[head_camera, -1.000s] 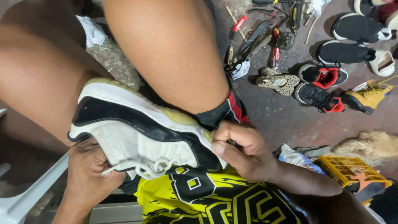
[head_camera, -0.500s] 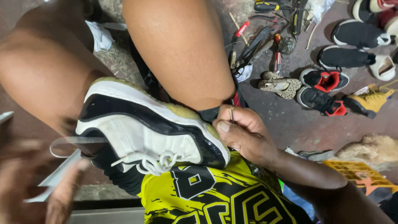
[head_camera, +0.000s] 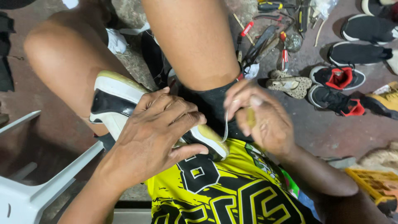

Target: The person stitches the sole of a sneaker using a needle and thread, pulling the thread through the material and tying knots.

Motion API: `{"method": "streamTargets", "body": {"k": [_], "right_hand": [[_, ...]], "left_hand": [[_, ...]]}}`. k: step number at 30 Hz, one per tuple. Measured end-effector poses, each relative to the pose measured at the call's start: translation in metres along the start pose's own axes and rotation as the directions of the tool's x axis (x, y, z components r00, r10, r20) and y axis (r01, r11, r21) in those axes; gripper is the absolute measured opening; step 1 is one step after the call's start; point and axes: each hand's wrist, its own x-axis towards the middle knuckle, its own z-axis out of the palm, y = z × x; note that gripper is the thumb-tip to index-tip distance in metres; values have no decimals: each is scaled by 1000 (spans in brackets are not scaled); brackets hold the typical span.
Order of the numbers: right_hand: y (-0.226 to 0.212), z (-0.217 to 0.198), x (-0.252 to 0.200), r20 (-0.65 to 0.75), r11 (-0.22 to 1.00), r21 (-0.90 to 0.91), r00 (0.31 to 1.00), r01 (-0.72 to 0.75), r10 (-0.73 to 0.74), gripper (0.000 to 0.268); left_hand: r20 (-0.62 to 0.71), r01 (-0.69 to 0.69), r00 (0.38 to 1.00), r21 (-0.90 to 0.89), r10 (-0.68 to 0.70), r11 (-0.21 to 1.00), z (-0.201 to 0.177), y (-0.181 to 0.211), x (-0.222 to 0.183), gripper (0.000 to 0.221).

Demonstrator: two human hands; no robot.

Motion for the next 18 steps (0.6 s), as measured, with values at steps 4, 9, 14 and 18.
{"method": "streamTargets", "body": {"k": [4,9,14,18], "right_hand": [[-19,-24,-13,-94,755,-653,982,62,-163,31],[-30,-19,-48,-65,404,-914,997,-43,-41,31],[-28,10,-61,141,456,-878,989,148,-49,29],[-20,22,-61,137,452,-885,990,116,14,31]], "left_hand": [[-23,-6,1000,-8,6,1000,2,3,-10,51],[-45,-13,999,-12,12,1000,6,6,-19,52],[-103,-40,994,5,40,999,8,5,-22,53],[-113,-53,992,9,54,999,10,4,-25,53]]}}
